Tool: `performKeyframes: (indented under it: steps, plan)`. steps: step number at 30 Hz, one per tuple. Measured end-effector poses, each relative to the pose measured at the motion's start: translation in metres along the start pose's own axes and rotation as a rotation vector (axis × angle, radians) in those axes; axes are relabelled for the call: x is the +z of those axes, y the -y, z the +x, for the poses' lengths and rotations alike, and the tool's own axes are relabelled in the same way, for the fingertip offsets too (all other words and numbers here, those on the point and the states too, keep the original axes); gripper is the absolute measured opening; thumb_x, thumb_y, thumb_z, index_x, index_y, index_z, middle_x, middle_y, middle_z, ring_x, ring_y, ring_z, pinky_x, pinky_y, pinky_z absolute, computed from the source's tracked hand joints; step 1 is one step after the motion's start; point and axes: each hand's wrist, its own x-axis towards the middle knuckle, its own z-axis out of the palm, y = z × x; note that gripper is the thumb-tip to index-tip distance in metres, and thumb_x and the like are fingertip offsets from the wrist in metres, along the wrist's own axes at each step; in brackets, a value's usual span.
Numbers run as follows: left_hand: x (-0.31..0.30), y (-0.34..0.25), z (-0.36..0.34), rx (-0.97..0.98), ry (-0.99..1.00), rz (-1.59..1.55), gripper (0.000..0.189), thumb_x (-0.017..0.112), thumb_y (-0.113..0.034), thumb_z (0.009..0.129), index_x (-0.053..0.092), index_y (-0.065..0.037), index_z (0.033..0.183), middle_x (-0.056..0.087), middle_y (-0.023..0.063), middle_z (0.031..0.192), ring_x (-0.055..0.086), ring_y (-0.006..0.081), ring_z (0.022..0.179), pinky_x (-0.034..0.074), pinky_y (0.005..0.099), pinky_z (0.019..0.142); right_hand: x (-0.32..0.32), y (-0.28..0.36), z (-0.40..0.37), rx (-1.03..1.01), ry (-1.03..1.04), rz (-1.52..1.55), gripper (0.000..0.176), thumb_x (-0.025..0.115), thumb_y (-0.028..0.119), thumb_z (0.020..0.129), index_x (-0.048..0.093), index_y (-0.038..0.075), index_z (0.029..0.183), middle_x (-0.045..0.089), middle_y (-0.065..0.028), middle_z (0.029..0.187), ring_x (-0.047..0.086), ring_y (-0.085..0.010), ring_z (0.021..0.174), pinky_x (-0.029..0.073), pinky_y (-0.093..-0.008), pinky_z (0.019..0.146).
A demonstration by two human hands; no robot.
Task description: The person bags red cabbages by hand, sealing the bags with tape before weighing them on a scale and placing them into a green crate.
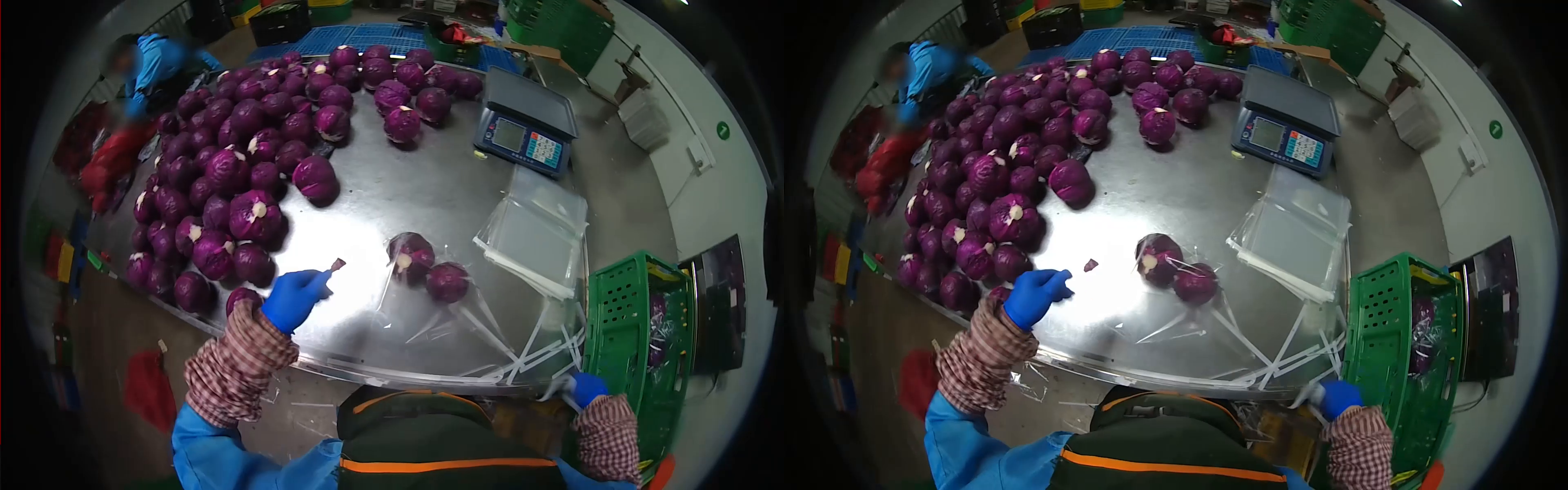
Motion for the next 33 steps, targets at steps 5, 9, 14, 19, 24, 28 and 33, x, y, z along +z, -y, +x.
performKeyframes:
  steps: [5,9,14,19,24,28,33]
  plan:
    - [0.063,0.033,0.039,0.867,-0.261,0.547,0.067,0.073,-0.023,0.059,0.045,-0.011,0.119,0.038,0.0167,0.126,0.037,0.0335,0.114,0.033,0.0409,0.092,0.021,0.148,0.094,-0.465,-0.577,0.786,0.071,0.071,0.005,0.066,0.034,0.002,0.127,0.038,-0.0134,0.126,0.039,-0.0223,0.113,0.031,-0.0335,0.097]
    - [0.092,0.023,0.073,0.856,-0.24,0.054,0.012,0.056,-0.018,0.082,0.066,-0.011,0.085,0.065,0.0018,0.079,0.045,0.0293,0.11,0.034,0.0404,0.092,-0.007,0.192,0.137,-0.588,-0.642,0.918,0.034,0.064,0.006,0.073,0.055,0.001,0.105,0.051,-0.0119,0.11,0.05,-0.0193,0.097,0.039,-0.0292,0.086]
    - [0.089,-0.033,0.04,0.56,-0.23,-0.603,0.019,0.048,-0.014,0.086,0.056,0.0,0.097,0.059,0.0092,0.092,0.052,0.0177,0.095,0.037,0.0306,0.087,-0.071,0.211,0.121,-0.563,-0.809,1.204,0.012,0.052,0.007,0.081,0.06,0.001,0.085,0.059,-0.0052,0.077,0.056,-0.0142,0.076,0.044,-0.0257,0.072]
    - [0.104,-0.007,0.027,0.313,-0.273,-0.696,0.025,0.045,-0.02,0.089,0.056,0.002,0.084,0.06,0.0084,0.077,0.055,0.0125,0.075,0.043,0.025,0.073,-0.067,0.234,0.103,-0.422,-0.525,1.692,0.016,0.047,0.014,0.086,0.05,0.004,0.074,0.052,-0.0036,0.067,0.049,-0.0099,0.061,0.041,-0.023,0.059]
    - [0.147,0.042,0.013,0.009,-0.388,-0.735,0.031,0.044,-0.025,0.09,0.052,-0.003,0.069,0.045,0.0,0.055,0.04,0.0078,0.05,0.035,0.0247,0.047,-0.008,0.238,0.124,-0.142,-0.498,1.678,0.023,0.047,0.021,0.087,0.044,0.008,0.069,0.043,-0.0009,0.059,0.041,-0.008,0.051,0.037,-0.0222,0.048]
    - [0.174,0.096,0.002,-0.254,-0.452,-0.572,0.037,0.045,-0.029,0.087,0.054,0.001,0.068,0.049,0.0041,0.057,0.042,0.0089,0.053,0.036,0.0274,0.048,0.036,0.229,0.123,0.2,-0.47,1.51,0.026,0.047,0.024,0.088,0.047,0.006,0.069,0.043,-0.0011,0.059,0.042,-0.0097,0.051,0.036,-0.0253,0.048]
    - [0.17,0.135,-0.033,-0.193,-0.566,-0.453,0.027,0.047,-0.024,0.085,0.056,0.0,0.076,0.055,0.0061,0.069,0.048,0.0146,0.06,0.042,0.0286,0.061,0.083,0.222,0.107,0.233,-0.414,1.347,0.025,0.048,0.023,0.087,0.052,0.004,0.072,0.044,0.0015,0.063,0.037,-0.0057,0.06,0.033,-0.0241,0.053]
